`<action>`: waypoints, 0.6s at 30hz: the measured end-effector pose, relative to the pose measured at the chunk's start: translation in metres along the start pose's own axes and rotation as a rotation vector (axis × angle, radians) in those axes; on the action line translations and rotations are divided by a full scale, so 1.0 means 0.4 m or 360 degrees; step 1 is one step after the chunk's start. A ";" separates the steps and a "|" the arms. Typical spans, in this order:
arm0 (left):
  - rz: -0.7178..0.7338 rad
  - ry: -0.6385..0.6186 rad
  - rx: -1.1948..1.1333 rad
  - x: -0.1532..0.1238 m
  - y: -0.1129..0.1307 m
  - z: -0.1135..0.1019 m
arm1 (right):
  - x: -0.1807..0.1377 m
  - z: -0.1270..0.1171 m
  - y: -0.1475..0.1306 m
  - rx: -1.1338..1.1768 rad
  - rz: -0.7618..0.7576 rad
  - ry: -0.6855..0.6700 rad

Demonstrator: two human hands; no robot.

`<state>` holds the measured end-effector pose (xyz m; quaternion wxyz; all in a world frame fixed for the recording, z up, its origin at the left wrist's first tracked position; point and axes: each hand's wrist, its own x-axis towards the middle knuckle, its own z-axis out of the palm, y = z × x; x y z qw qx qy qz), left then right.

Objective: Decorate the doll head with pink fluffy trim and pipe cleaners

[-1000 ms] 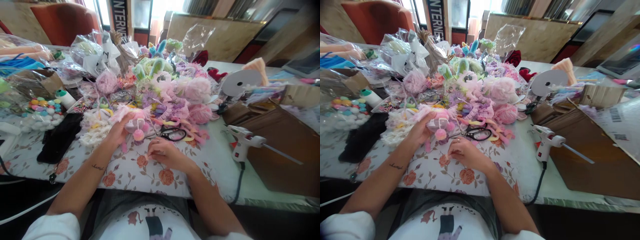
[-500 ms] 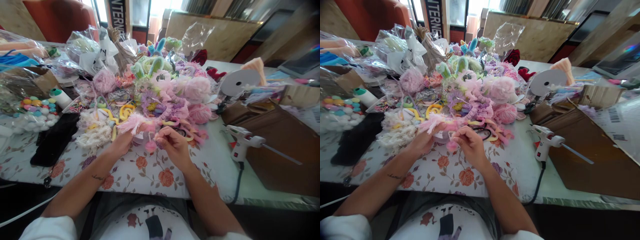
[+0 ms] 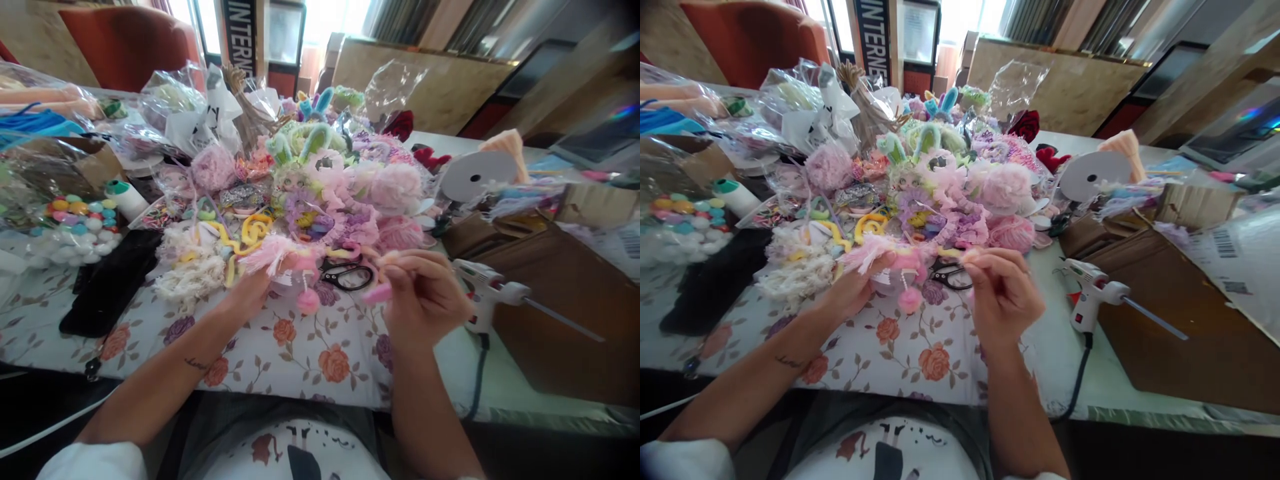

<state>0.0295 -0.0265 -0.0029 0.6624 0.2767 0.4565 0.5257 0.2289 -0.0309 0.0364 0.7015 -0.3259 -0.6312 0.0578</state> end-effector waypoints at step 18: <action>0.0043 0.0017 0.0079 -0.022 -0.003 0.025 | -0.088 0.093 -0.009 0.0143 0.0202 -0.0710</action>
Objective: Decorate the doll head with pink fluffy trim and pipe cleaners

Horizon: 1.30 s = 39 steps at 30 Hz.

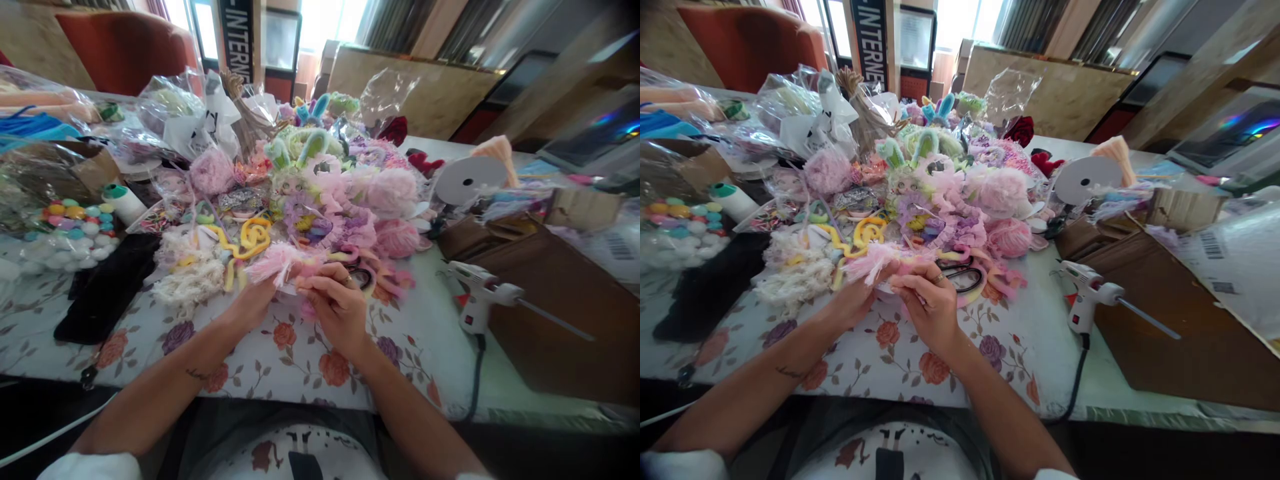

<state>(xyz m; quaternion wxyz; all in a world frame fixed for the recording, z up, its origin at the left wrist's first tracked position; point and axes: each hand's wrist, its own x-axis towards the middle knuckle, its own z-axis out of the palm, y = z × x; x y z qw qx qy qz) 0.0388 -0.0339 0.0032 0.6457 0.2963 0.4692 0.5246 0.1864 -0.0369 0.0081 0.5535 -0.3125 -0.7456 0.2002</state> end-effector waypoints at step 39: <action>0.0065 -0.0324 -0.0142 0.014 -0.018 -0.027 | -0.008 0.000 0.013 0.0016 0.0211 0.0004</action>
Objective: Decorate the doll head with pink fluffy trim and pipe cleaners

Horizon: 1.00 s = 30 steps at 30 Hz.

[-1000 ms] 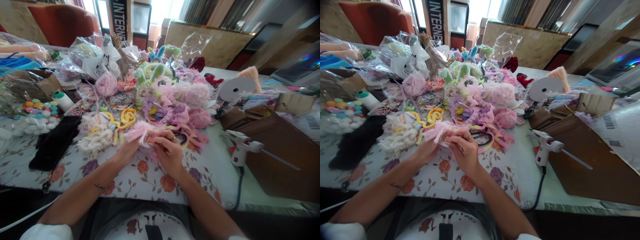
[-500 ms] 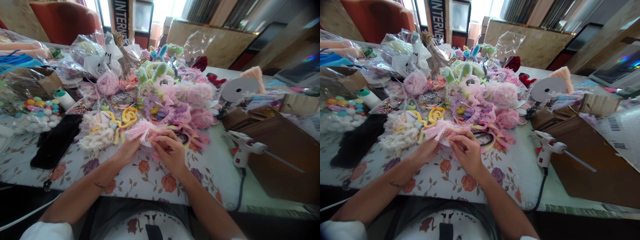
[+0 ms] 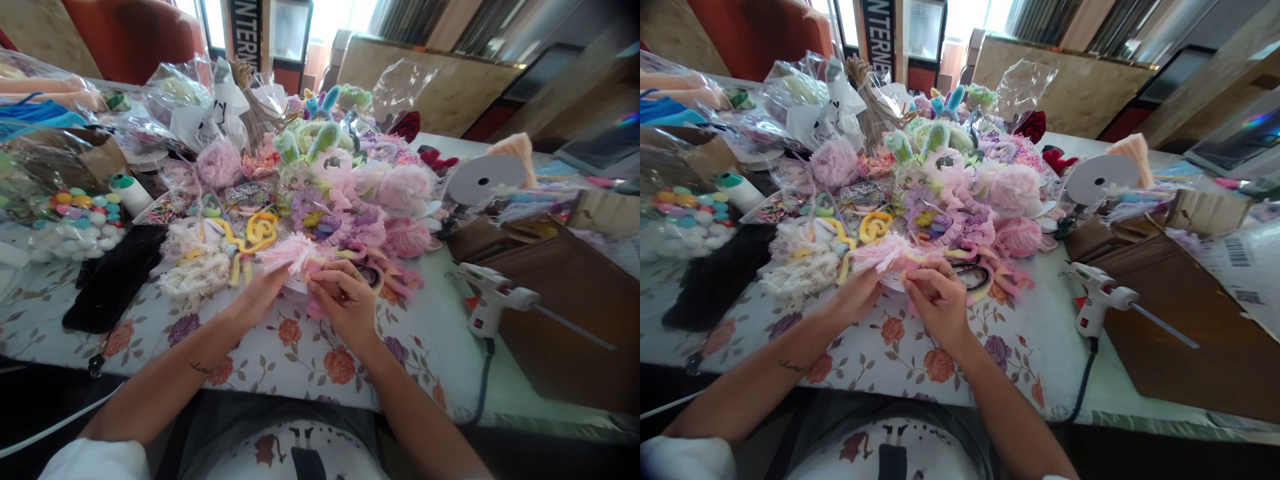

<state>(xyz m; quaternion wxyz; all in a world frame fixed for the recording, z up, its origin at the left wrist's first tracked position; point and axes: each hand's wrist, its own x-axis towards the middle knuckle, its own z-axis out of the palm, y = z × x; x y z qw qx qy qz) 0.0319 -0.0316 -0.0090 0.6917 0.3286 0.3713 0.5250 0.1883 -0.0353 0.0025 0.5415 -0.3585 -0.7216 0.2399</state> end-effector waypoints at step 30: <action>-0.0207 -0.0110 -0.0306 0.005 0.048 0.004 | 0.008 -0.010 0.009 0.0085 0.0256 0.0203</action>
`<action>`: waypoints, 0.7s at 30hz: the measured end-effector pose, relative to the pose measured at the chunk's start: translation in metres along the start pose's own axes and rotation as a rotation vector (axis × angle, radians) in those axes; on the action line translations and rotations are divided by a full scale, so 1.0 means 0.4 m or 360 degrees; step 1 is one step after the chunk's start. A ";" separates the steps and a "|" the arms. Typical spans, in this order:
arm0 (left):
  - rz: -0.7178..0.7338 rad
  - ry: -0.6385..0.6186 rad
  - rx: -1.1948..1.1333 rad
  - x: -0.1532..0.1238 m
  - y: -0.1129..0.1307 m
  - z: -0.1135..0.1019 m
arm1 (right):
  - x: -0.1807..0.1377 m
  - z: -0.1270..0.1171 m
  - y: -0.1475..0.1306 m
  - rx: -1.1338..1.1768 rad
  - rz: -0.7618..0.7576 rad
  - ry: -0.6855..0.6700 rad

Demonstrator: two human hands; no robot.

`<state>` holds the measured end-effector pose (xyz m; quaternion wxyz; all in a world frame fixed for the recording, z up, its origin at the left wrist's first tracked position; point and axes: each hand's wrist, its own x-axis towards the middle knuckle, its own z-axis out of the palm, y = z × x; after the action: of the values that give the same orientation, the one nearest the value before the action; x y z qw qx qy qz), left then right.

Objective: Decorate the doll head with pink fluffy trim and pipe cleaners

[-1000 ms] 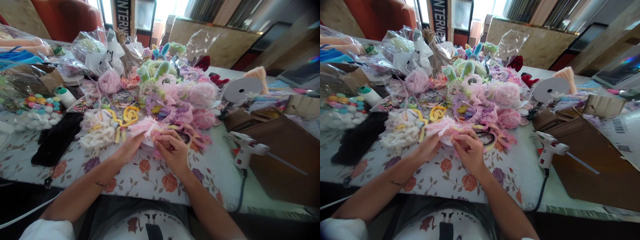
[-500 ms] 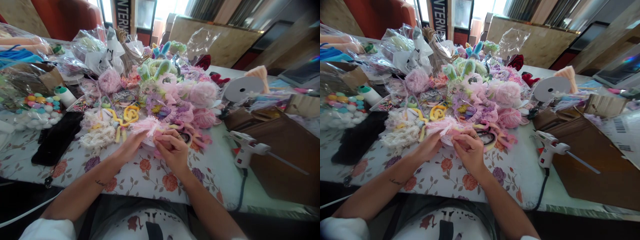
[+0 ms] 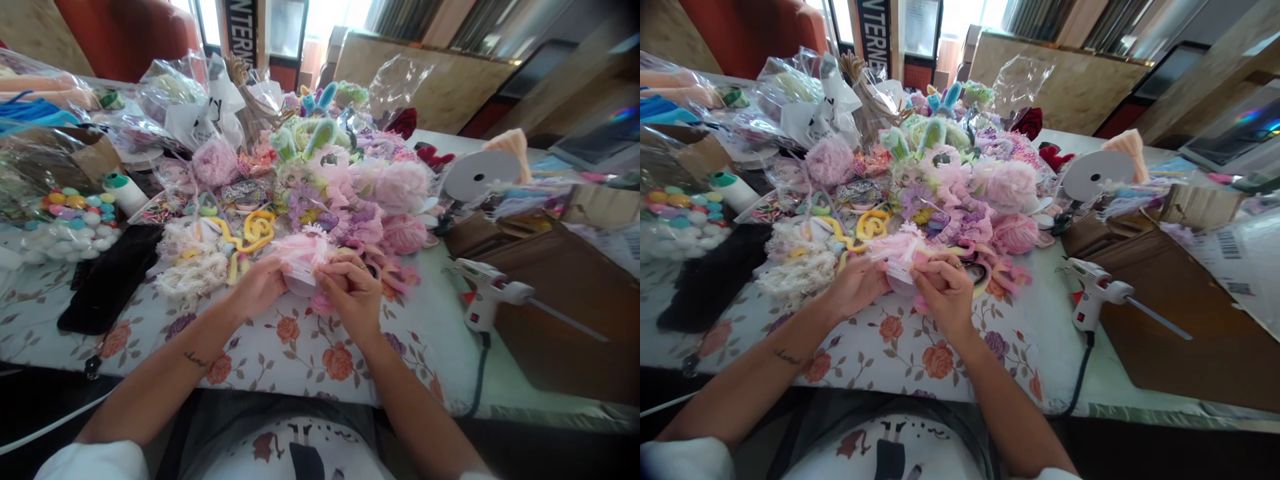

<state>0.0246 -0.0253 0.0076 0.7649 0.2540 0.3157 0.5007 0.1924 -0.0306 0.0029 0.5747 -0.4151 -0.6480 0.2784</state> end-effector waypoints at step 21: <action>-0.0006 -0.0149 0.0367 -0.003 -0.037 0.013 | -0.005 0.002 0.000 -0.0044 -0.0191 -0.0109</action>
<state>0.0372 -0.0321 0.0010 0.7455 0.3626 0.3356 0.4473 0.1916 -0.0320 0.0017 0.5621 -0.3736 -0.6947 0.2486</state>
